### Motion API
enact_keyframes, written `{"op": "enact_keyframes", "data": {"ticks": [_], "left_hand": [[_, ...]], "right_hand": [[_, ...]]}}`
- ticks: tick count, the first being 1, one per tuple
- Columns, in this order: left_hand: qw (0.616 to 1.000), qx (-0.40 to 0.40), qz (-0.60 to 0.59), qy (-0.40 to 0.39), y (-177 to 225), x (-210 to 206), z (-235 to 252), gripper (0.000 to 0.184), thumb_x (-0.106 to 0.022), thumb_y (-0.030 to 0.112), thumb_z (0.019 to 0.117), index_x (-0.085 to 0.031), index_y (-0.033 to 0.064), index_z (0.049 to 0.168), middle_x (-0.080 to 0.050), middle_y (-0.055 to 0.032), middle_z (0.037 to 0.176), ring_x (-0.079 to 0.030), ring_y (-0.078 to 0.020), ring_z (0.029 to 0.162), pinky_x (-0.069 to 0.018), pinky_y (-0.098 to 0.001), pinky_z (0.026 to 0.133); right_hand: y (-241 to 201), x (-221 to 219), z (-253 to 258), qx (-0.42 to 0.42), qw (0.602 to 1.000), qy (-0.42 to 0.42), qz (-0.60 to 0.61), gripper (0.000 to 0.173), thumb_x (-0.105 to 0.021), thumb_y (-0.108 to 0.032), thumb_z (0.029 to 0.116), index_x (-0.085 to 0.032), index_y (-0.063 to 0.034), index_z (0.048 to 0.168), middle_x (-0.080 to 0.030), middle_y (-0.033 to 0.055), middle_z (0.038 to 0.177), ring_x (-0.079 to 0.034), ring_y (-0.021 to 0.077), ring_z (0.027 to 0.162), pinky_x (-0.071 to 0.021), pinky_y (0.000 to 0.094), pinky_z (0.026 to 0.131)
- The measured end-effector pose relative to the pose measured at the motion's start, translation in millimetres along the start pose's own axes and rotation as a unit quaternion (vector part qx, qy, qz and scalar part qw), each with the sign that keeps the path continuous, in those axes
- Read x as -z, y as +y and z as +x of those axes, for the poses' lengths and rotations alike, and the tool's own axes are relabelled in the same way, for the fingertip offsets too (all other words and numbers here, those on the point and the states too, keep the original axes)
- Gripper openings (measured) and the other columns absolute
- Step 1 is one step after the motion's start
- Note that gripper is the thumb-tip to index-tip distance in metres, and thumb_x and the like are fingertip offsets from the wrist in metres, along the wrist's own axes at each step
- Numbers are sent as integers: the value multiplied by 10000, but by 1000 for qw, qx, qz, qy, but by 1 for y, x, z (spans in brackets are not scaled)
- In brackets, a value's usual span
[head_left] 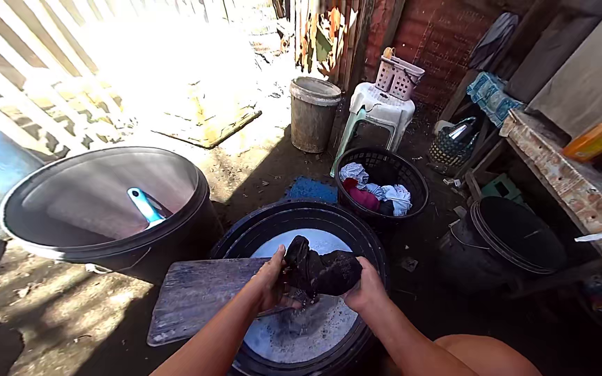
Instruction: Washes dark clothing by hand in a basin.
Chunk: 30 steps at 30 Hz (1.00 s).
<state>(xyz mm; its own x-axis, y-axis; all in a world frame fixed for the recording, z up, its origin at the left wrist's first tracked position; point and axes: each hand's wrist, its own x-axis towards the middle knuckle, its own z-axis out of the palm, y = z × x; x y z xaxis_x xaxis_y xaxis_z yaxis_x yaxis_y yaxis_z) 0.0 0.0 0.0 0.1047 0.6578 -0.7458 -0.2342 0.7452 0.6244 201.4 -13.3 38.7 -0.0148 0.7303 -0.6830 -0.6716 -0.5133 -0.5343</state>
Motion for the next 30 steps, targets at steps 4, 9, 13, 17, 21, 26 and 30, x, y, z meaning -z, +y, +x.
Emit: {"op": "enact_keyframes", "data": {"ticks": [4,9,13,17,21,26,30], "left_hand": [[993,-39,5,113,-1,7,8,679,-222,614,1077,-436,122,1493,-593,-229,1309,-643,-410,1037,-528,-590,760],[994,-58,21,89,1,3,-1,550,-288,496,1111,-500,125,1456,-623,-144,1321,-656,-335,1077,-542,-520,786],[994,-67,62,64,-3,4,-6,504,-312,459,1117,-540,129,1422,-636,-101,1334,-665,-289,1110,-554,-482,817],[993,-63,71,68,1,4,-9,486,-329,434,1120,-543,118,1421,-618,-100,1367,-634,-287,1180,-533,-494,876],[989,-81,96,72,2,10,-9,477,-346,426,1118,-532,121,1435,-592,-102,1409,-616,-289,1215,-523,-494,897],[928,-111,355,24,-16,27,3,449,-406,364,1113,-580,52,1384,-597,-187,1386,-584,-338,1262,-466,-545,1026],[764,-36,633,-114,-55,36,15,438,-404,305,1109,-641,1,1316,-614,-233,1360,-542,-378,1331,-364,-579,1135]], "right_hand": [[-26,-7,-3,48,995,-1,90,328,-437,-341,1044,-601,-74,1144,-662,165,1090,-661,315,993,-554,538,812],[-86,-28,-3,170,976,-12,137,284,-466,-335,1039,-556,-115,1195,-625,115,1167,-633,274,1085,-541,511,883],[-140,-50,21,269,949,-29,161,325,-452,-334,1042,-537,-104,1256,-615,128,1217,-619,280,1142,-528,526,931],[-178,-51,86,303,952,0,52,455,-412,-426,1077,-440,-157,1444,-538,132,1416,-568,315,1274,-521,560,979],[-177,-12,142,227,920,153,-280,757,-533,-339,1067,-67,-238,1655,-232,204,1663,-321,442,1478,-369,695,1079],[-154,0,101,221,894,44,-388,603,-535,-104,1045,-294,-134,1597,-331,179,1623,-417,369,1439,-437,602,1066],[-150,2,3,114,737,-176,-642,460,-558,-161,1034,-497,-119,1488,-543,123,1488,-610,264,1266,-537,471,999]]}}
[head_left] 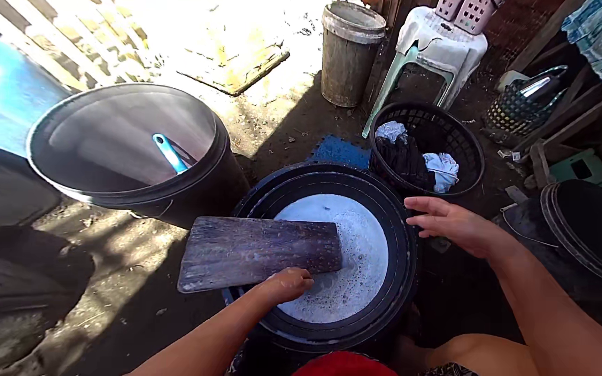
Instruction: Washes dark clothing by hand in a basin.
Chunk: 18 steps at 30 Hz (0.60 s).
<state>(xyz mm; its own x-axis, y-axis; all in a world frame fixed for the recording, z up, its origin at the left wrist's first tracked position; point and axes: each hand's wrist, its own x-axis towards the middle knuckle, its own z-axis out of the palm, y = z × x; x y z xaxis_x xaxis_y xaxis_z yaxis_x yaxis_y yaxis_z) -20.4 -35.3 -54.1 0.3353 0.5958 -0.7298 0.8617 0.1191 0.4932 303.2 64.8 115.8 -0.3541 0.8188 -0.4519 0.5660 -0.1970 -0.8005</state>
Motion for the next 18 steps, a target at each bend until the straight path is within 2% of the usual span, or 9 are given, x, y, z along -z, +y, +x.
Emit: {"op": "enact_keyframes", "data": {"ticks": [1,3,6,7,9,12,15,16,18], "left_hand": [[997,7,49,-52,-8,-18,8,455,-392,303,1110,-628,-25,1318,-602,-259,1364,-533,-404,1336,-363,-601,1127],[986,25,123,-110,-30,-56,22,484,-413,307,1101,-580,-74,1349,-529,-308,1433,-465,-462,1386,-348,-654,1121],[984,92,141,-50,-51,-77,35,710,-586,359,1017,-334,-10,1569,-205,-237,1672,-184,-466,1536,-180,-746,1165],[983,114,142,-22,-53,-79,39,780,-604,389,996,-272,28,1603,-185,-218,1683,-187,-458,1537,-150,-745,1172],[977,164,136,14,-58,-79,54,806,-560,504,995,-270,73,1611,-272,-235,1648,-266,-463,1509,-220,-716,1170],[973,196,119,4,-66,-83,80,880,-505,624,976,-219,113,1632,-237,-258,1654,-201,-476,1528,-203,-728,1167],[978,191,81,-29,-65,-95,93,875,-645,493,932,-308,17,1585,-261,-311,1621,-246,-504,1500,-235,-740,1151],[977,193,78,-50,-59,-97,93,798,-646,420,943,-380,-65,1519,-326,-335,1578,-317,-509,1466,-299,-725,1128],[977,178,81,-81,-47,-104,94,552,-607,279,968,-540,-107,1358,-507,-324,1442,-477,-488,1359,-395,-693,1071]], "right_hand": [[-6,-4,-24,28,996,-49,-72,434,-581,-185,1017,-557,-134,1447,-607,97,1423,-646,227,1203,-544,442,980],[-6,-10,-60,95,967,-102,-213,415,-590,-297,1005,-618,-230,1413,-588,-38,1459,-611,113,1254,-542,366,1003],[13,-26,-79,129,950,-94,-269,426,-573,-388,995,-642,-284,1402,-570,-63,1486,-517,95,1378,-464,377,1121],[20,-30,-77,113,951,-107,-267,429,-568,-381,1002,-634,-278,1413,-563,-45,1495,-510,107,1388,-456,382,1127],[28,-35,-65,54,945,-146,-289,424,-547,-357,1042,-590,-272,1455,-524,-13,1533,-490,133,1409,-430,402,1149],[33,-34,-45,-11,922,-173,-347,439,-503,-353,1073,-532,-277,1505,-481,8,1572,-445,170,1450,-368,447,1189],[36,-30,-35,-10,922,-178,-344,440,-504,-355,1069,-542,-267,1498,-494,-1,1563,-447,165,1450,-366,435,1193],[37,-29,-32,-5,923,-180,-339,439,-502,-360,1068,-546,-268,1495,-495,-2,1562,-448,159,1449,-367,430,1193],[36,-29,-30,1,925,-182,-333,441,-499,-369,1068,-547,-274,1495,-491,0,1566,-444,160,1452,-366,434,1191]]}}
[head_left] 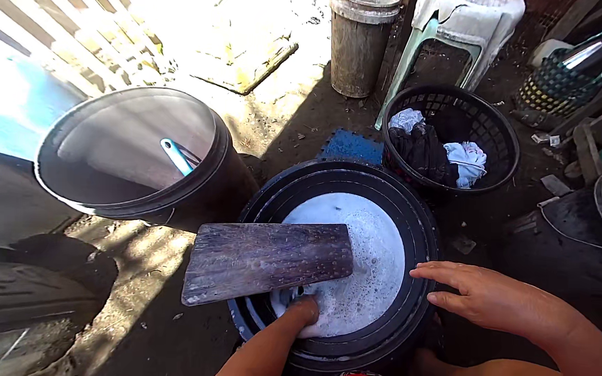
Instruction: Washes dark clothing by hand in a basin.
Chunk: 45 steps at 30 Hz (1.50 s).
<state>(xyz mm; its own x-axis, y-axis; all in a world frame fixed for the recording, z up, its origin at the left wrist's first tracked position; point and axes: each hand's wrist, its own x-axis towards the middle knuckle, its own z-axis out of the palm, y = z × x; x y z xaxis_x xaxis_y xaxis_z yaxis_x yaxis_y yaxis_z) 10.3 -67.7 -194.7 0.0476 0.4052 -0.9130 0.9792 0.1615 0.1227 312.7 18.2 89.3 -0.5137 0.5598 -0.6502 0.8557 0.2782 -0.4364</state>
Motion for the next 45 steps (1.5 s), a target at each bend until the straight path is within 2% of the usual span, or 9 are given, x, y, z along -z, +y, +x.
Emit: {"op": "enact_keyframes", "data": {"ticks": [7,14,23,27,30,34,37,40,45], "left_hand": [[983,-174,22,-46,48,-8,-6,454,-548,314,1040,-603,-38,1321,-592,-289,1360,-527,-460,1324,-388,-686,1078],[971,-203,-122,25,73,58,-109,449,-563,361,1052,-646,-11,1289,-639,-254,1291,-593,-375,1252,-411,-580,1094],[908,-239,-279,203,105,141,-283,201,-608,222,1037,-734,66,1028,-703,-69,855,-645,-140,737,-538,-353,703],[882,-248,-326,230,106,163,-303,181,-613,211,1031,-728,72,1046,-705,-67,893,-659,-142,799,-549,-353,756],[806,-272,-460,254,87,163,-292,190,-569,193,1043,-693,55,1085,-698,-76,868,-666,-147,754,-567,-322,688],[733,-281,-557,271,58,154,-263,228,-499,247,1074,-646,73,1078,-664,-51,830,-640,-128,708,-550,-296,633],[775,-286,-484,288,55,147,-242,182,-532,254,1048,-616,94,1038,-640,-40,845,-611,-128,763,-518,-327,711],[831,-288,-388,277,61,144,-225,305,-680,198,979,-632,49,1241,-683,-115,1125,-658,-199,1001,-543,-433,900],[835,-276,-350,321,46,144,-179,137,-720,129,955,-736,39,1057,-660,-104,1238,-597,-229,1164,-474,-473,1012]], "right_hand": [[-12,-2,0,30,999,22,-14,402,-542,-323,1065,-592,-246,1457,-554,29,1507,-500,181,1405,-404,441,1156],[-21,4,11,13,999,2,-51,468,-529,-89,1037,-556,-219,1486,-572,96,1480,-536,287,1371,-415,532,1127],[-27,-8,40,39,999,-28,13,624,-646,-92,992,-423,-182,1568,-483,172,1546,-522,395,1362,-414,613,1093],[-25,-9,49,110,980,18,168,443,-699,-143,972,-596,-37,1390,-634,209,1343,-607,340,1251,-438,564,1086],[-21,-4,47,157,965,46,207,287,-648,-188,1013,-669,-19,1244,-704,158,1145,-664,235,1077,-496,495,991],[-32,8,26,223,880,193,373,202,-607,-174,1024,-653,6,1101,-660,72,1035,-616,89,950,-516,328,905],[-45,22,31,283,808,312,412,131,-669,-190,953,-668,-59,951,-607,26,1076,-567,76,1021,-491,282,910],[-74,28,39,316,738,382,457,125,-695,-115,913,-611,-83,825,-611,23,1005,-595,91,973,-519,282,865],[-77,31,51,381,613,400,564,169,-573,56,940,-542,-70,831,-701,144,1225,-741,246,1018,-638,397,832]]}}
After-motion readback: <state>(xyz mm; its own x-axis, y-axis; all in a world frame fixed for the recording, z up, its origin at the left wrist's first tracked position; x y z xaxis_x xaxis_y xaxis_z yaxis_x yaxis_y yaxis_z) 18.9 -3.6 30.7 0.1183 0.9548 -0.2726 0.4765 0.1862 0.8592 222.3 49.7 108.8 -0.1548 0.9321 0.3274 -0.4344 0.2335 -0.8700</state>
